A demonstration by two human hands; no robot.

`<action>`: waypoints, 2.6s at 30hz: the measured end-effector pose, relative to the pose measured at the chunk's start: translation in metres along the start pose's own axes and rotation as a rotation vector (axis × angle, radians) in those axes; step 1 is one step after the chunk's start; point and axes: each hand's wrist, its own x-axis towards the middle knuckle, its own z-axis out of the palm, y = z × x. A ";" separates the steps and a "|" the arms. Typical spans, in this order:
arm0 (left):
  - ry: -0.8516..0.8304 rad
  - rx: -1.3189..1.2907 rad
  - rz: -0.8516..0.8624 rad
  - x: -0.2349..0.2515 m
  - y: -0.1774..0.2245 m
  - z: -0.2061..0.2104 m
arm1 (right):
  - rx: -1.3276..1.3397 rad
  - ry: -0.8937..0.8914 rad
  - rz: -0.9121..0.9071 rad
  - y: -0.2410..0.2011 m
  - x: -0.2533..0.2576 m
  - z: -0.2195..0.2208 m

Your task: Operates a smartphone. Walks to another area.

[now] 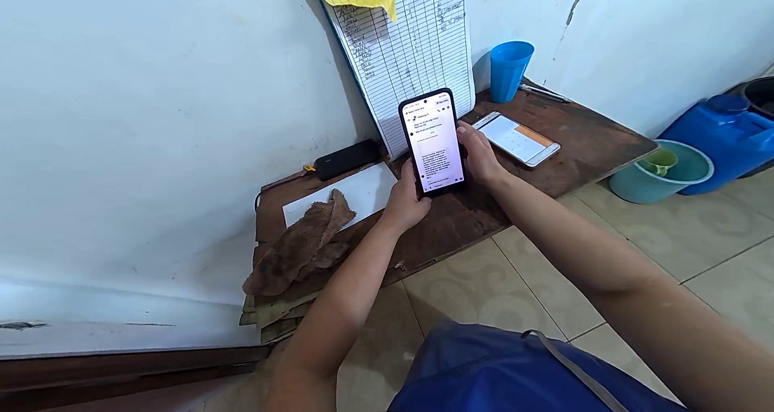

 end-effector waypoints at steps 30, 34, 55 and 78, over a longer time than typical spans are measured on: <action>-0.004 -0.014 -0.021 0.001 0.000 0.000 | 0.003 -0.045 0.112 -0.004 0.002 -0.001; -0.011 -0.020 -0.027 0.001 0.000 0.000 | 0.015 -0.054 0.094 -0.002 0.003 -0.001; -0.052 -0.021 -0.095 0.002 0.005 -0.003 | 0.031 -0.051 0.098 -0.009 -0.001 0.001; -0.046 0.007 -0.101 0.001 0.008 -0.005 | -0.072 -0.049 0.052 -0.007 -0.002 0.002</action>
